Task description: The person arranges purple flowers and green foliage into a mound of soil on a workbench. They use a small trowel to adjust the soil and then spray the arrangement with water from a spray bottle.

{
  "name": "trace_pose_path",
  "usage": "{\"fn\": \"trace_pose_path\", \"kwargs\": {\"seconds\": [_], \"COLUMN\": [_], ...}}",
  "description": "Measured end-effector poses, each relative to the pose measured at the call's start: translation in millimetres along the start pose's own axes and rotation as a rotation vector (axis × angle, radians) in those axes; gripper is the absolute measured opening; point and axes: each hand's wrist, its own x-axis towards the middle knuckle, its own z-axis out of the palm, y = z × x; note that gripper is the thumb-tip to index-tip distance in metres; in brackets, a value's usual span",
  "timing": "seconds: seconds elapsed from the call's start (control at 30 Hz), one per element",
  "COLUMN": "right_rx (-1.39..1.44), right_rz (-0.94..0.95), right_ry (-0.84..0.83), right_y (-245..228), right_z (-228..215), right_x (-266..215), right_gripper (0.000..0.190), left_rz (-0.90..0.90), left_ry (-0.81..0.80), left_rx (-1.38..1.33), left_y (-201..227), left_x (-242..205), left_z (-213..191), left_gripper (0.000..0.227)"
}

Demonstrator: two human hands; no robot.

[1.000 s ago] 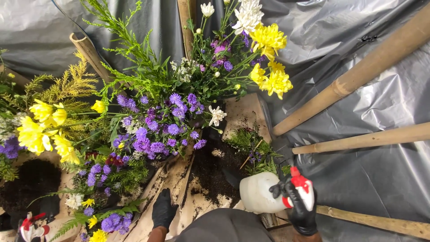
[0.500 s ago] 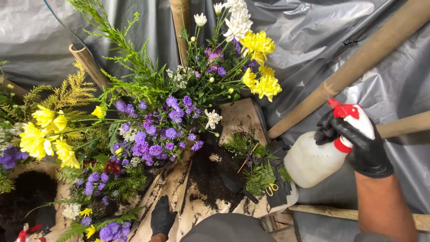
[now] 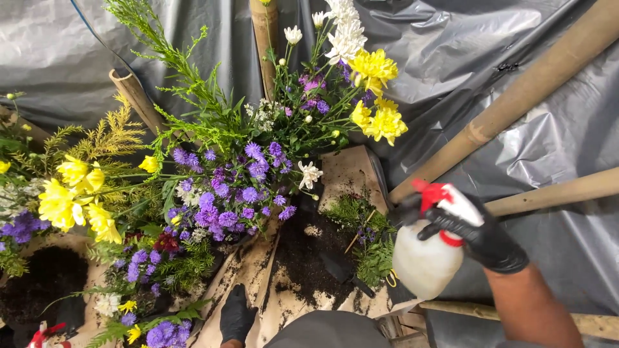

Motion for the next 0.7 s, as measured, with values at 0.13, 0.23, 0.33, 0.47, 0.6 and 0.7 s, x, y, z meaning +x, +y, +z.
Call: {"fn": "trace_pose_path", "kwargs": {"seconds": [0.13,0.23,0.33,0.47,0.6,0.7], "right_rx": [-0.024,-0.03,-0.033,0.012,0.004,0.158], "right_rz": [0.038,-0.007,0.106,-0.045,0.091,0.081], "right_ry": [-0.15,-0.091,-0.145,-0.298,-0.253,-0.335], "right_y": [22.6,61.2,85.5,102.5,107.8,110.7], "right_z": [24.6,37.7,36.2,46.2,67.3,81.1], "right_x": [5.4,0.6,-2.1,-6.3,-16.3,-17.3], "right_gripper": [0.032,0.023,0.024,0.037,0.027,0.055], "left_rz": [-0.004,-0.018,-0.028,-0.019,-0.011,-0.007], "left_ry": [-0.013,-0.017,-0.026,-0.006,-0.001,0.033], "left_rx": [-0.006,-0.013,-0.016,-0.015,0.015,0.001], "left_y": [-1.3,-2.8,13.1,14.8,11.8,13.3], "left_x": [41.8,93.3,124.8,124.6,126.2,125.4], "left_z": [7.8,-3.5,-29.6,-31.8,-25.8,-27.9], "left_gripper": [0.1,0.1,0.1,0.101,0.103,0.1]}}
